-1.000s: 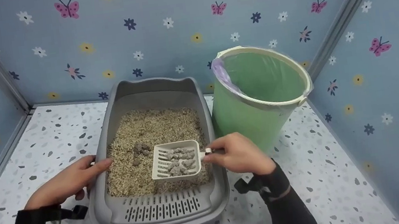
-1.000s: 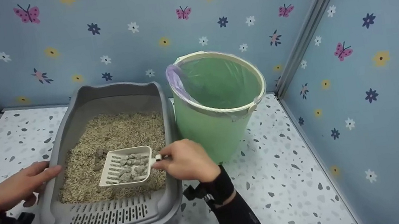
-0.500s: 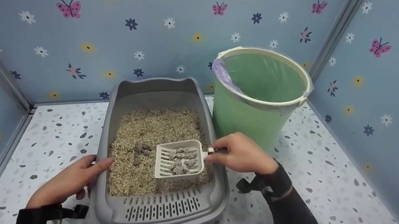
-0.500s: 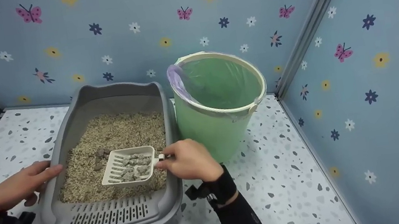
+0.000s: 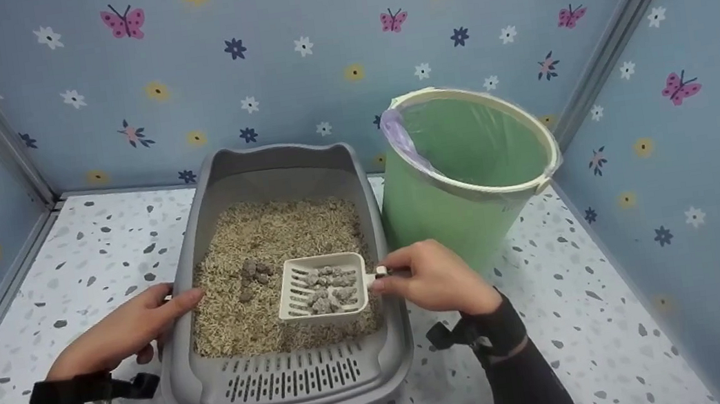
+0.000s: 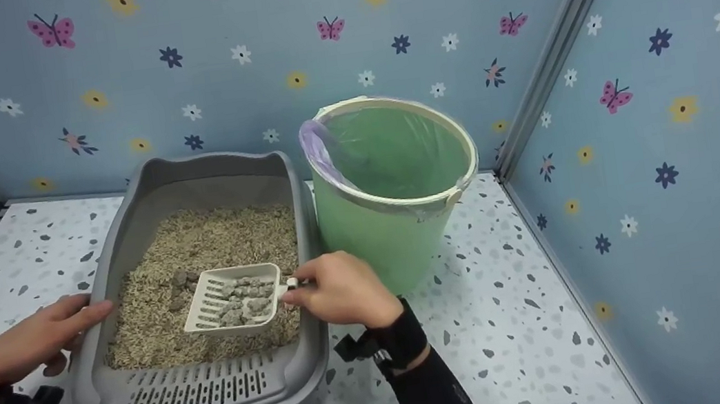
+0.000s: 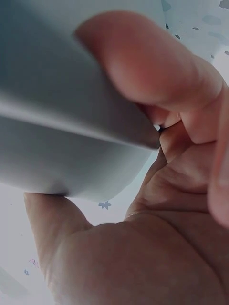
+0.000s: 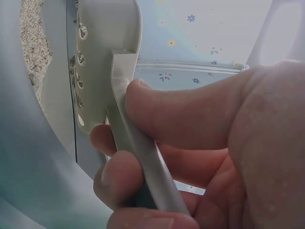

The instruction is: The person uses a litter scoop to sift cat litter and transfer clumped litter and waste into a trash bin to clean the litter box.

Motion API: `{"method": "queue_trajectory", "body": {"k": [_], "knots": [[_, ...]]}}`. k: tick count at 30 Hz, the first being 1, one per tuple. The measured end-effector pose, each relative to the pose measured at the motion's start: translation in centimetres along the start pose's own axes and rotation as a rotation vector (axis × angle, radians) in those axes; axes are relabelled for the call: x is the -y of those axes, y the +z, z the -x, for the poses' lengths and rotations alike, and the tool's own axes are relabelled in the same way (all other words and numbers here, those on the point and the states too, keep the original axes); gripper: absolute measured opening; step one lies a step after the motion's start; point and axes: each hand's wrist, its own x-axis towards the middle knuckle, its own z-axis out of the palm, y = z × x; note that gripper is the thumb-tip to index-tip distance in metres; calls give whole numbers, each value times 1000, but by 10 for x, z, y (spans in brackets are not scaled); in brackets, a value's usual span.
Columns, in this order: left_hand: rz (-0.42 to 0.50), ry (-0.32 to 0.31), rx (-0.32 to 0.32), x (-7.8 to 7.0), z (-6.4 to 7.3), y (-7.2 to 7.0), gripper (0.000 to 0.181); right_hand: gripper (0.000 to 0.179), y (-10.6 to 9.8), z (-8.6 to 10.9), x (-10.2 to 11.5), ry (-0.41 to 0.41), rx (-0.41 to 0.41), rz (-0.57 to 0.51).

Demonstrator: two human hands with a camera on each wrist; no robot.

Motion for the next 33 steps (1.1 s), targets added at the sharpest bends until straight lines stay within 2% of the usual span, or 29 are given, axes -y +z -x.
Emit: {"method": "queue_trajectory", "body": {"k": [8, 14, 21, 26, 33], "knots": [[-6, 4, 1, 0, 0, 1, 54, 12, -4, 1, 1, 12, -15, -31], [1, 7, 7, 1, -2, 2, 53, 14, -18, 2, 9, 14, -35, -41], [-6, 11, -4, 3, 0, 1, 51, 20, -47, 3, 23, -16, -63, -9], [-22, 1, -1, 3, 0, 0, 53, 34, -72, 7, 34, -2, -94, 22], [-14, -9, 8, 1, 0, 1, 56, 29, -113, 13, 47, 47, -137, 22]]}}
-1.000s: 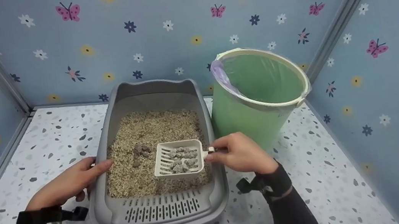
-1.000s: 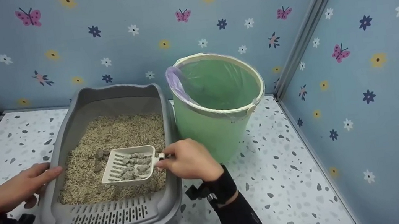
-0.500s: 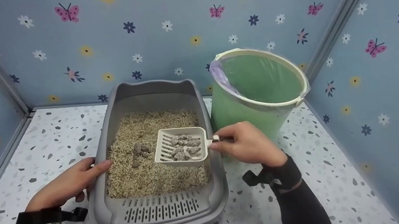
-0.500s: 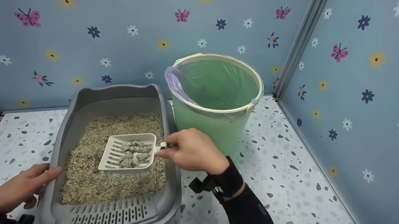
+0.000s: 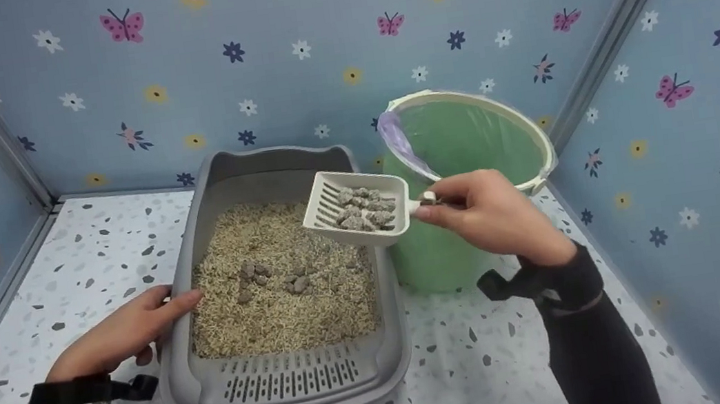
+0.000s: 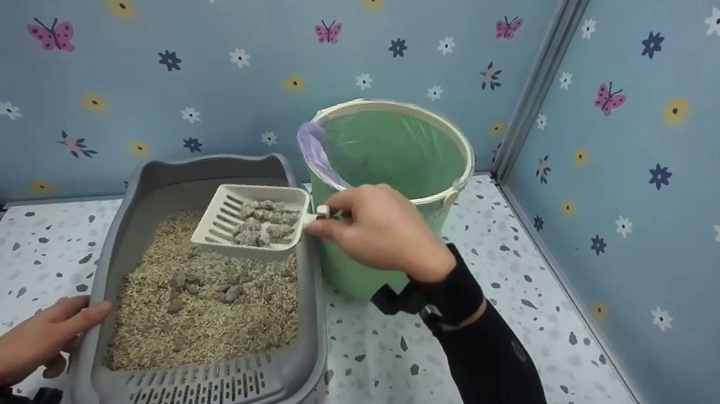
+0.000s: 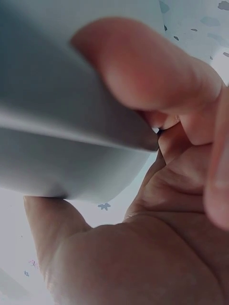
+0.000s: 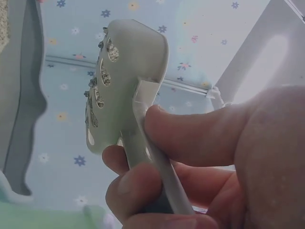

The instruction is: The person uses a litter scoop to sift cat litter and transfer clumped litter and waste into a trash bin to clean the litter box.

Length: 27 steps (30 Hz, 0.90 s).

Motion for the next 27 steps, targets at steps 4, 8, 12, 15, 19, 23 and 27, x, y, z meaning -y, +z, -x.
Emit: {"method": "queue_trajectory", "body": {"k": [4, 8, 12, 15, 19, 23, 27], "knots": [[8, 9, 1, -1, 0, 0, 55, 32, -25, 0, 2, 42, -34, 29], [4, 11, -7, -1, 0, 0, 53, 34, -46, -1, 2, 80, -73, 56], [10, 0, -5, 0, 0, 0, 53, 37, -62, -2, -7, 117, -110, 99], [16, 2, -3, 1, 1, 0, 53, 39, -70, -3, -17, 148, -130, 123], [3, 12, -8, 1, 1, -1, 52, 42, -79, -4, -29, 188, -155, 117], [1, 9, -9, 1, 1, -1, 52, 41, -84, -6, -37, 223, -193, 117], [13, -1, -8, 0, 0, 0, 54, 39, -85, -9, -45, 248, -222, 162]]}}
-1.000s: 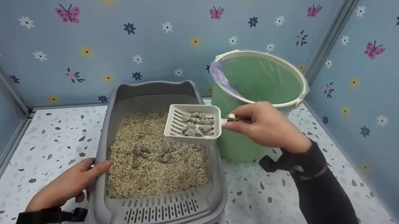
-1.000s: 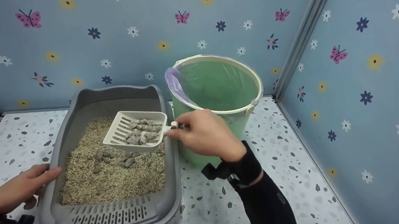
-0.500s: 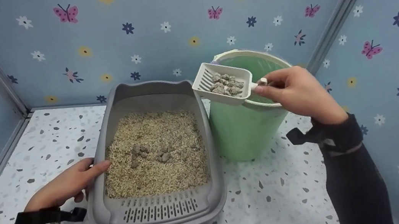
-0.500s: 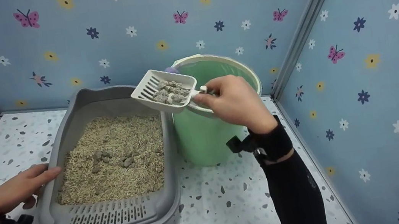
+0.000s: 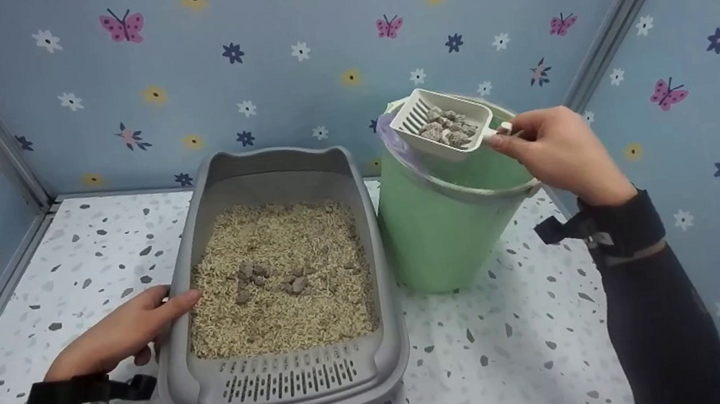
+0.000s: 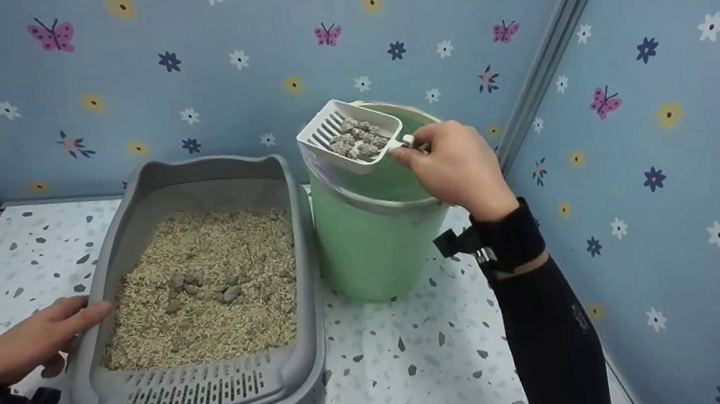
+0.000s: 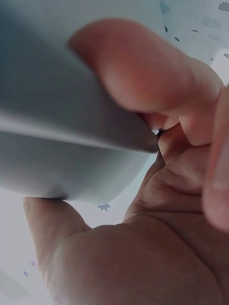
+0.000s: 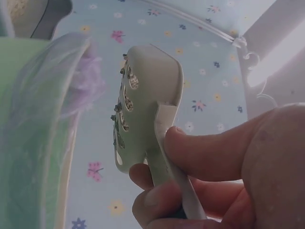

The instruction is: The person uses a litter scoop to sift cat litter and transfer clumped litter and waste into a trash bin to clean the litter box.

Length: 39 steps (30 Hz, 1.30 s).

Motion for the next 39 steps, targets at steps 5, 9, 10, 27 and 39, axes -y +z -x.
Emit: {"method": "queue_trajectory", "body": {"k": [5, 9, 10, 27, 39], "knots": [[1, 4, 8, 0, 0, 0, 55, 38, 4, -5, -7, 18, -7, 82], [4, 9, 14, 1, 0, 0, 55, 35, 7, -7, -10, 28, -12, 138], [3, 8, 12, 1, 0, 0, 55, 35, 8, -8, -11, 30, -13, 147], [11, -1, 5, 4, -1, -1, 56, 33, 14, -12, -21, -30, -5, 258], [6, 11, 7, 2, 0, 0, 56, 26, 18, -12, -21, -9, -47, 330]]}}
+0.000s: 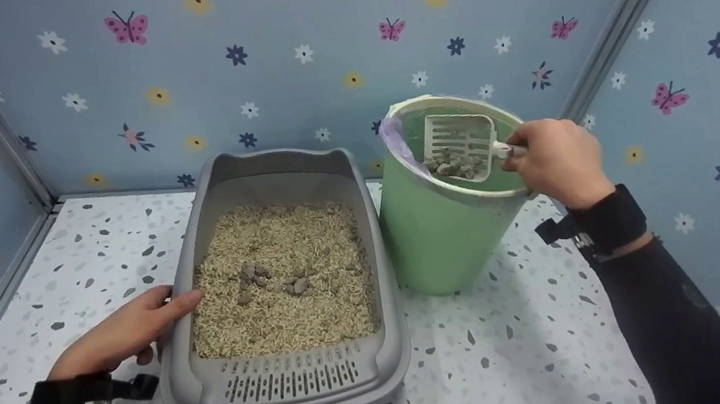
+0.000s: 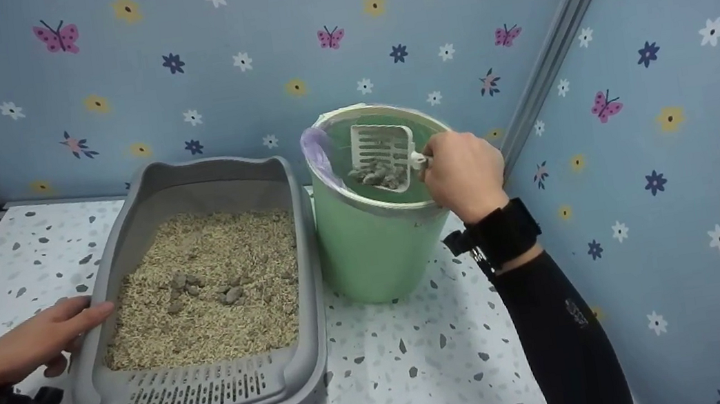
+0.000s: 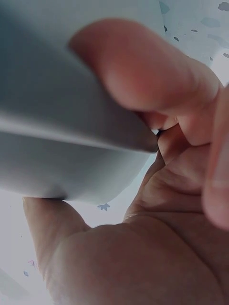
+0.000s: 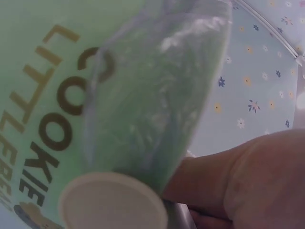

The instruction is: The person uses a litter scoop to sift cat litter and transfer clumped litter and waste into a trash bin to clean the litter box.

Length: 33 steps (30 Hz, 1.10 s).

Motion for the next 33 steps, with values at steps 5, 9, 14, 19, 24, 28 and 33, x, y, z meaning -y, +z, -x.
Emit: {"method": "queue_trajectory", "body": {"k": [5, 9, 14, 19, 24, 28, 33], "knots": [[-9, 4, -8, -1, 0, 0, 56, 19, 6, 2, 2, -30, -64, 37], [-11, 5, -5, 0, 0, 0, 57, 15, 9, 5, 5, -54, -150, 89], [-12, -1, -4, 0, 0, 0, 57, 17, 15, 6, 9, -100, -268, 188], [1, -8, -5, 1, 0, 0, 57, 18, 20, 7, 10, -167, -390, 265], [-1, -6, -1, 1, -1, 0, 56, 17, 21, 9, 10, -187, -424, 275], [-15, -5, -7, 0, -1, 0, 56, 15, 18, 10, 14, -161, -410, 267], [-19, -3, -11, 1, -1, 0, 54, 3, 12, 12, 22, -120, -390, 239]]}}
